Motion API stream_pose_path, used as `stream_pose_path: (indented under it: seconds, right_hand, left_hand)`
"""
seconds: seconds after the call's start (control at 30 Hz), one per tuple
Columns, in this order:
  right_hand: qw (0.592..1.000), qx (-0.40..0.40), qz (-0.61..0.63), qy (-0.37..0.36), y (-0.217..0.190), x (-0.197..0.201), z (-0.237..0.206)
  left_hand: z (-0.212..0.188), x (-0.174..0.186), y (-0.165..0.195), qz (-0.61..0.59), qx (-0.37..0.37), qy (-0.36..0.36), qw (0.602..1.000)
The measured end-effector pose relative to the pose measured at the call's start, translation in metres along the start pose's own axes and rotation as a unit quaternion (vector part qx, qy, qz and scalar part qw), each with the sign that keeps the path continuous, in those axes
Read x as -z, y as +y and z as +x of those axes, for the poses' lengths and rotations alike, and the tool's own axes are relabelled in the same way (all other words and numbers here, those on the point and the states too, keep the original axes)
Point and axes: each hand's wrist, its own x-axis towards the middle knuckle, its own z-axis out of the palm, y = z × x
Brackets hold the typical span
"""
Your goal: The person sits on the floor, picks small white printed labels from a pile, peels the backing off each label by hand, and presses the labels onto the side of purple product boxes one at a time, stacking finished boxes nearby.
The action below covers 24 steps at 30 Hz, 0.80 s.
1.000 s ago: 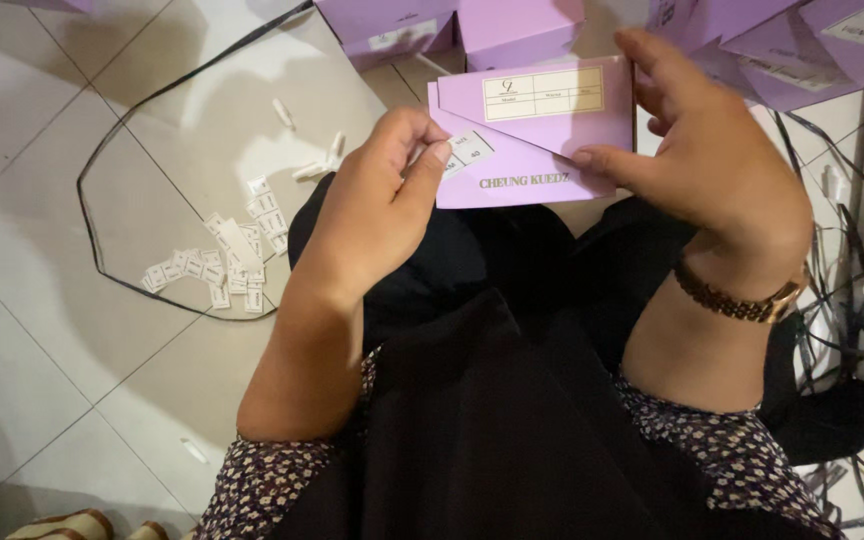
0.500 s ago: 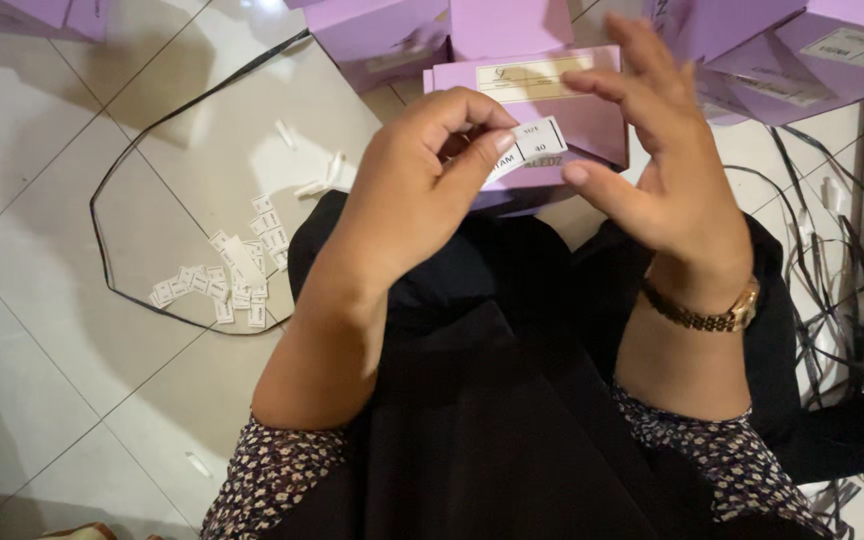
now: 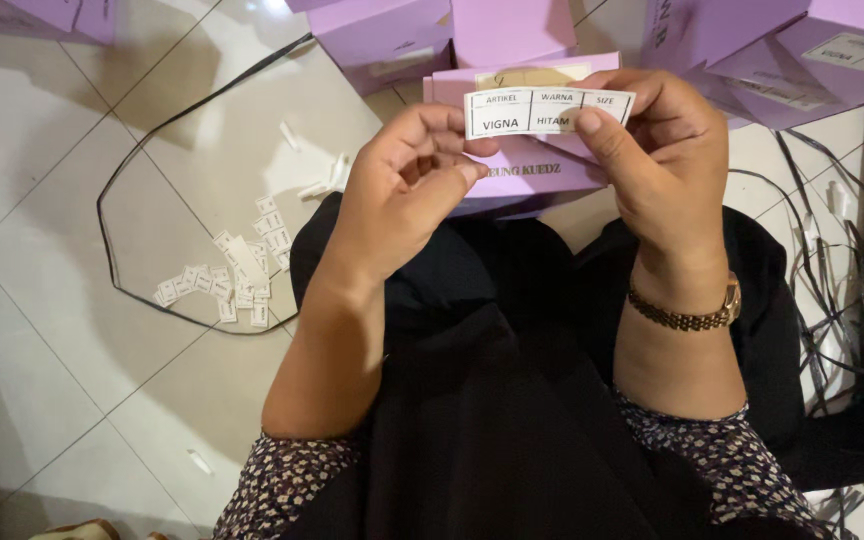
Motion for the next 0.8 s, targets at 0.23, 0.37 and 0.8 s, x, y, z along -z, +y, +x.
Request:
stream_pose_path:
  seconds: [0.23,0.37,0.8]
  right_hand:
    - [0.999,0.031,0.027,-0.030,0.009,0.007,-0.003]
    - [0.998,0.044,-0.003,-0.035,0.009,0.010,-0.003]
    - [0.999,0.043,-0.006,-0.020,0.002,-0.001,-0.001]
  left_hand:
    - [-0.002,0.002,-0.005,-0.034,0.025,0.030,0.999]
    - [-0.002,0.001,-0.006,-0.032,0.039,0.031,0.998]
    - [-0.003,-0.003,-0.011,-0.086,0.067,0.032,0.994]
